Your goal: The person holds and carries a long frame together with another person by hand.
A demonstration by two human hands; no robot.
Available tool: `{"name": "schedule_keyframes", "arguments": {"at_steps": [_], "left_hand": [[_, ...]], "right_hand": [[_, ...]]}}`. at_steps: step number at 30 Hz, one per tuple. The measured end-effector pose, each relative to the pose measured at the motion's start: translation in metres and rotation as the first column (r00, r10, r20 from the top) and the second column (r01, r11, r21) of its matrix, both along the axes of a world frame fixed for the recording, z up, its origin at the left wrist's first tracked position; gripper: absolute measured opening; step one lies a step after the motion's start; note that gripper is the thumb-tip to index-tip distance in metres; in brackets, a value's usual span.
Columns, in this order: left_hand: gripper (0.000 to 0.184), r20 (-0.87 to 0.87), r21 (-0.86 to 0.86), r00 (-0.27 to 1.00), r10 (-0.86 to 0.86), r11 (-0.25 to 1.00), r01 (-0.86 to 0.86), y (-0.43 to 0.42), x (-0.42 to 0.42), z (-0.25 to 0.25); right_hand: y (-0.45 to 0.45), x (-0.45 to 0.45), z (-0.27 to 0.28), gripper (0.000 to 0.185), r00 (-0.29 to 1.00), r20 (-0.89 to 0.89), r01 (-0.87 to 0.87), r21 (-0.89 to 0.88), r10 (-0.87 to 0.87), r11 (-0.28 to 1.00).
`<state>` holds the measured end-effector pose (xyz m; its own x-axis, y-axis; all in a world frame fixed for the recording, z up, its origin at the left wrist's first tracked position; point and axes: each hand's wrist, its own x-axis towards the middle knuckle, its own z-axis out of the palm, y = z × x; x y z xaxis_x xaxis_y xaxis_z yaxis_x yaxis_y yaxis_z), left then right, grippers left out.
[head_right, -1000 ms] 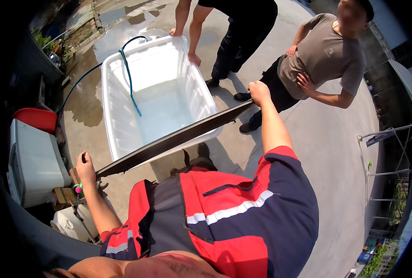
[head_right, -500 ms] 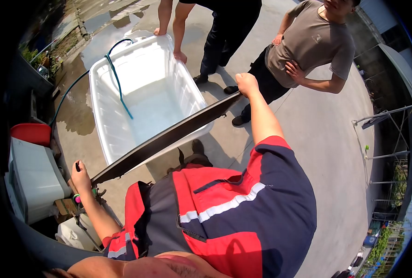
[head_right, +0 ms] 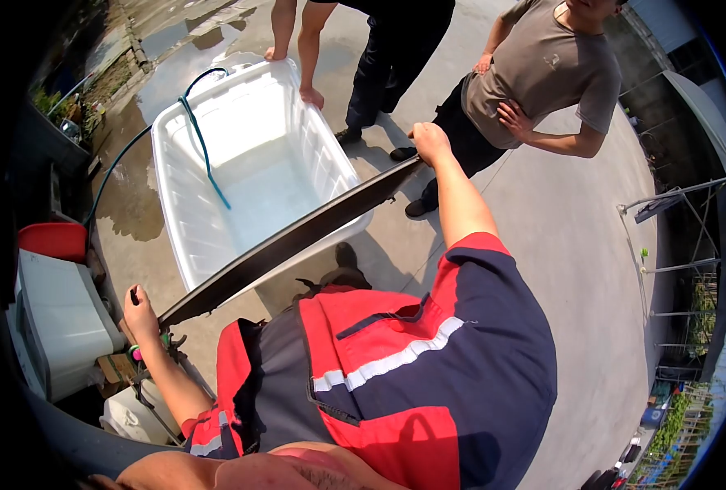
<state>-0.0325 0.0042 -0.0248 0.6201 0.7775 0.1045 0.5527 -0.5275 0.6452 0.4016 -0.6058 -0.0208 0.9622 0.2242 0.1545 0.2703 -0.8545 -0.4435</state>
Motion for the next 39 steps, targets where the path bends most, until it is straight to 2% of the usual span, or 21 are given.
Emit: {"name": "schedule_keyframes", "arguments": {"at_steps": [4,7,14,18,19,23,30,31,35,36,37,39], "left_hand": [[0.029,0.005,0.012,1.000,-0.005,1.000,0.005,0.003,-0.001,-0.005],[0.030,0.006,0.037,1.000,-0.003,0.999,0.003,0.002,-0.001,-0.006],[0.031,-0.001,0.071,1.000,-0.021,0.997,0.021,-0.001,-0.002,0.000],[0.031,-0.005,0.049,1.000,-0.013,0.999,0.013,-0.001,-0.002,0.001],[0.030,0.010,0.061,1.000,-0.015,0.998,0.015,-0.001,-0.002,-0.001],[0.030,0.026,0.060,1.000,-0.009,0.998,0.008,-0.003,-0.002,0.000],[0.029,-0.005,0.032,1.000,0.000,0.999,0.000,-0.006,0.000,0.008],[0.027,0.015,0.069,1.000,-0.006,0.998,0.004,-0.002,-0.001,0.002],[0.026,0.004,0.012,1.000,0.009,1.000,-0.009,-0.010,0.004,0.016],[0.026,-0.010,0.021,1.000,0.007,1.000,-0.006,-0.013,0.005,0.022],[0.026,-0.006,0.013,1.000,0.021,1.000,-0.021,-0.016,0.006,0.026],[0.026,0.013,0.034,1.000,0.028,0.999,-0.028,-0.015,0.006,0.022]], "right_hand": [[0.005,-0.004,0.008,0.045,0.992,-0.107,0.067,0.063,-0.060,0.996],[0.006,-0.006,0.011,0.044,0.994,-0.090,0.062,0.088,-0.054,0.994],[0.020,-0.021,0.030,0.043,0.963,-0.196,0.188,0.003,-0.184,0.982],[0.011,-0.008,0.010,0.038,0.987,-0.102,0.128,0.003,-0.127,0.992],[0.015,-0.015,0.016,0.037,0.975,-0.139,0.180,0.051,-0.172,0.982],[0.012,-0.012,0.015,0.037,0.995,-0.055,0.085,-0.006,-0.085,0.996],[0.022,-0.019,0.024,0.034,0.967,-0.163,0.211,0.089,-0.195,0.973],[0.021,-0.018,0.023,0.034,0.967,-0.172,0.206,0.095,-0.188,0.974],[0.013,-0.008,0.010,0.035,0.987,-0.107,0.124,0.072,-0.116,0.990],[0.016,-0.012,0.016,0.036,0.984,-0.150,0.105,0.082,-0.092,0.991],[0.009,-0.007,0.011,0.036,0.997,-0.015,-0.080,0.012,0.080,0.997],[0.007,-0.007,0.013,0.036,0.994,-0.024,-0.105,-0.038,0.104,0.994]]}}
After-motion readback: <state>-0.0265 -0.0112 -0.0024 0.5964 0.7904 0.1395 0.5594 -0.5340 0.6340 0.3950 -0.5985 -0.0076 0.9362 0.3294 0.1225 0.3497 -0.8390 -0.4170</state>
